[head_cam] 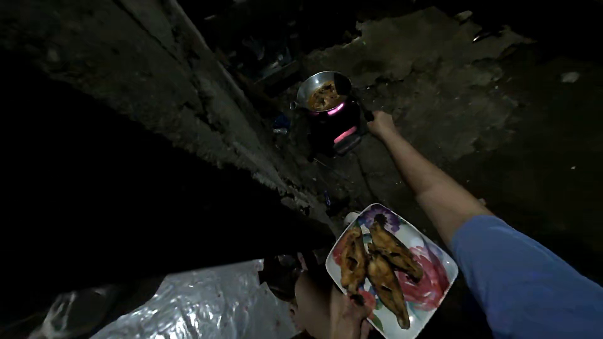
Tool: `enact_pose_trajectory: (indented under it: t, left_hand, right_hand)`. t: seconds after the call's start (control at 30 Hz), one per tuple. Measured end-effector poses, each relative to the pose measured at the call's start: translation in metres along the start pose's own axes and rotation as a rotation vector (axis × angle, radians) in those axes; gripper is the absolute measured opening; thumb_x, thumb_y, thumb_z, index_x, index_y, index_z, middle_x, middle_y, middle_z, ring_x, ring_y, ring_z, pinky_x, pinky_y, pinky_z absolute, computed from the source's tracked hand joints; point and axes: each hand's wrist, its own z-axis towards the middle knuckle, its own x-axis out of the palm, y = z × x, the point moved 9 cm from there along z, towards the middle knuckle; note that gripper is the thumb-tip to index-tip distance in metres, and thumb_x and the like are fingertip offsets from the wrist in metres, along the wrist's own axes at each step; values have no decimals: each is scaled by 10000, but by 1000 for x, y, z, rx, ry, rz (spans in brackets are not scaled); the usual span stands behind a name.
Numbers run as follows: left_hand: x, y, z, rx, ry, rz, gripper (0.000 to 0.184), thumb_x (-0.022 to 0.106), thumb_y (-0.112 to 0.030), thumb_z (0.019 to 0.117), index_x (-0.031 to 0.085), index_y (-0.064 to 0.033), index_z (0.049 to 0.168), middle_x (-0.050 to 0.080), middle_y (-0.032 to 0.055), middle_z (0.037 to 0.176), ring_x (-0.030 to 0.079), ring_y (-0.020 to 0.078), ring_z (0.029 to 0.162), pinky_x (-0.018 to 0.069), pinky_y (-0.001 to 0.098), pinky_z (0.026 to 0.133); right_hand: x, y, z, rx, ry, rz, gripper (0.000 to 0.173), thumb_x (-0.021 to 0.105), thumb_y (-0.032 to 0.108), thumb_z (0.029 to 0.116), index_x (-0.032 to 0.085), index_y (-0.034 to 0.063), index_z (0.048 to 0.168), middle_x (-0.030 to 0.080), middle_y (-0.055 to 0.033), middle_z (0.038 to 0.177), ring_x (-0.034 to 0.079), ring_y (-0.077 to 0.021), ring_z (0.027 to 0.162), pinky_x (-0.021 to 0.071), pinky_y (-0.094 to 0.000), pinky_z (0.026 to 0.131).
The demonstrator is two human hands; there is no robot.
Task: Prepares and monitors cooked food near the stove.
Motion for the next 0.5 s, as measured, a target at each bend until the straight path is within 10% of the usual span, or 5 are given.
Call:
enact_pose_trajectory:
  t: [0.5]
  left_hand:
    - [-19,4,19,-44,-105,68,411,522,169,871,486,-38,1225,670,-13,980,666,32,863,574,223,767]
  right_hand:
    - [58,35,55,92,62,17,338,568,88,1012,594,-103,1290,589,-292,1375,568,-423,1310,456,-599,1055]
